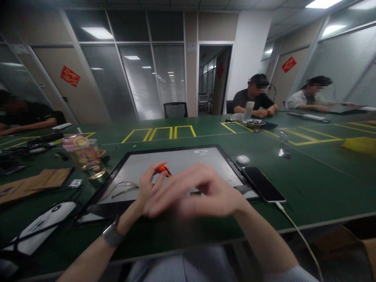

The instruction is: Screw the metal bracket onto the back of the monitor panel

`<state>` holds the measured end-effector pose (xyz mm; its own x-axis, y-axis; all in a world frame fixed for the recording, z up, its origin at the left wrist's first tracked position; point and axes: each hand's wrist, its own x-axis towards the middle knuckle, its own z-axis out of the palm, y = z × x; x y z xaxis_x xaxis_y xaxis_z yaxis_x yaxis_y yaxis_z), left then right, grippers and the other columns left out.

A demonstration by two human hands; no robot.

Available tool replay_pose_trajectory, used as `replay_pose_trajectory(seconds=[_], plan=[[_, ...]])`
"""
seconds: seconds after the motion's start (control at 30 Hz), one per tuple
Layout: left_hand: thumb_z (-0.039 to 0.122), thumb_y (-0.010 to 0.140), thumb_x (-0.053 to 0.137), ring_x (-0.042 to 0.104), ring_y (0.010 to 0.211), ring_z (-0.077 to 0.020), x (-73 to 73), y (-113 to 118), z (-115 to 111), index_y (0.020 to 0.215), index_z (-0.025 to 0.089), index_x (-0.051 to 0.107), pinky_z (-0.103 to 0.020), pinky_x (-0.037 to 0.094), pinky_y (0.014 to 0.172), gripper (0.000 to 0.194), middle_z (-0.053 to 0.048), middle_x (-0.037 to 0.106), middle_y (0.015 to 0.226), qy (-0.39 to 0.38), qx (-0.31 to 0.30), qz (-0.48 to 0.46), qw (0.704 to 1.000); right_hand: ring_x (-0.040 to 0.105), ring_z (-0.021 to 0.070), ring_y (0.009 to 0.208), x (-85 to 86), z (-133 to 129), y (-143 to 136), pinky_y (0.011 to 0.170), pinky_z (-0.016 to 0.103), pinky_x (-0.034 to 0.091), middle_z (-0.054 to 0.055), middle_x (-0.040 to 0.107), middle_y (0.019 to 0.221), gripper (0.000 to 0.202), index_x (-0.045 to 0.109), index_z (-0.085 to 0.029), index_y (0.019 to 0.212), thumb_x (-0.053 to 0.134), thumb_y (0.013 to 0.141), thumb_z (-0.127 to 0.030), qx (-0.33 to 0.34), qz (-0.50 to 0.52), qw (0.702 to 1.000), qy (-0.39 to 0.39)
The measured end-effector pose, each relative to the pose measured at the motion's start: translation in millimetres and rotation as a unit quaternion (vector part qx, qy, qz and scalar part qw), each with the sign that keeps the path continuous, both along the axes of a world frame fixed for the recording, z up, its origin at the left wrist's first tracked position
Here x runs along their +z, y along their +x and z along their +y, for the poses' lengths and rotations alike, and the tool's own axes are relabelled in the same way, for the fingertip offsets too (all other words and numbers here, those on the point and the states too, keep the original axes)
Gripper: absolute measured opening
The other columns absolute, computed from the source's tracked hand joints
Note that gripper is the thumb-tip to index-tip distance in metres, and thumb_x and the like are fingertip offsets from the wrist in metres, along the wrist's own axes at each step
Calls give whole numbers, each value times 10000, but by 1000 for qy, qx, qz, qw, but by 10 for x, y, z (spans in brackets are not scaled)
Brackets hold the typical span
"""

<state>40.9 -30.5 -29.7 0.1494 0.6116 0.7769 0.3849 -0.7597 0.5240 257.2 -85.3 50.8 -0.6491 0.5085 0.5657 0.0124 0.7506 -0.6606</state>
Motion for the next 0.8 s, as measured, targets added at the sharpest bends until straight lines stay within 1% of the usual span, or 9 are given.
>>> replay_pose_trajectory(seconds=[0.07,0.17,0.2,0.27,0.33,0.5,0.6,0.7,0.8], plan=[[244,892,498,624,853,-158,5,4,-3,1142,199,570,-299,495,803,263,-54,658,957,-15,-6,-2,1000,620,221,1025,-148,410,-61,945,393,447,50,692,1057,347,677,-242,1059,470,914,-480,-97,3,995,-16],[252,884,517,605,882,-163,17,4,0,1089,203,606,-303,486,815,229,-62,627,981,-25,-5,-15,1000,609,244,1023,-634,983,-80,963,422,427,77,690,1043,357,688,-210,1010,481,891,-476,-222,-52,973,-25],[256,875,533,597,867,-158,21,3,2,1058,204,624,-295,485,803,211,-56,608,963,-26,-3,-22,999,599,257,1039,-805,1121,-61,972,437,416,87,681,1070,368,681,-203,1033,486,884,-478,-243,-87,966,-34],[260,860,559,582,832,-145,31,2,3,1006,205,649,-275,482,773,180,-41,571,922,-25,2,-45,999,567,264,1097,-1072,1291,-5,988,437,402,93,643,1164,390,642,-198,1121,497,879,-468,-229,-158,959,-51],[250,865,553,577,819,-137,45,1,-4,998,207,654,-262,478,762,173,-33,560,898,-30,0,-66,997,538,267,1142,-1207,1343,45,1004,431,387,93,605,1231,425,616,-200,1172,477,890,-486,-223,-196,953,-60],[248,920,442,599,912,-156,73,4,-26,1126,188,596,-297,467,845,263,-64,603,978,-83,-53,-73,992,383,255,1303,-1238,1310,57,1115,470,187,89,461,1398,499,559,-216,1266,333,945,-524,-199,-253,945,-52],[268,916,453,610,955,-166,79,10,-17,1110,181,605,-305,480,860,261,-79,602,1037,-112,-91,-96,985,256,245,1375,-1249,1292,32,1129,503,62,66,357,1470,504,473,-256,1345,315,952,-530,-195,-285,937,-53],[283,877,529,617,893,-153,88,12,-2,1025,184,657,-279,500,811,219,-66,601,987,-108,-61,-110,986,172,229,1402,-1250,1259,17,1132,489,1,43,279,1503,534,399,-287,1391,315,944,-565,-196,-302,932,-49],[288,889,506,634,899,-160,89,-4,15,1062,182,647,-301,501,843,247,-67,632,968,-118,-51,-116,985,160,231,1405,-1229,1229,14,1134,477,-3,53,246,1512,573,363,-273,1412,305,938,-590,-196,-312,929,-45]])
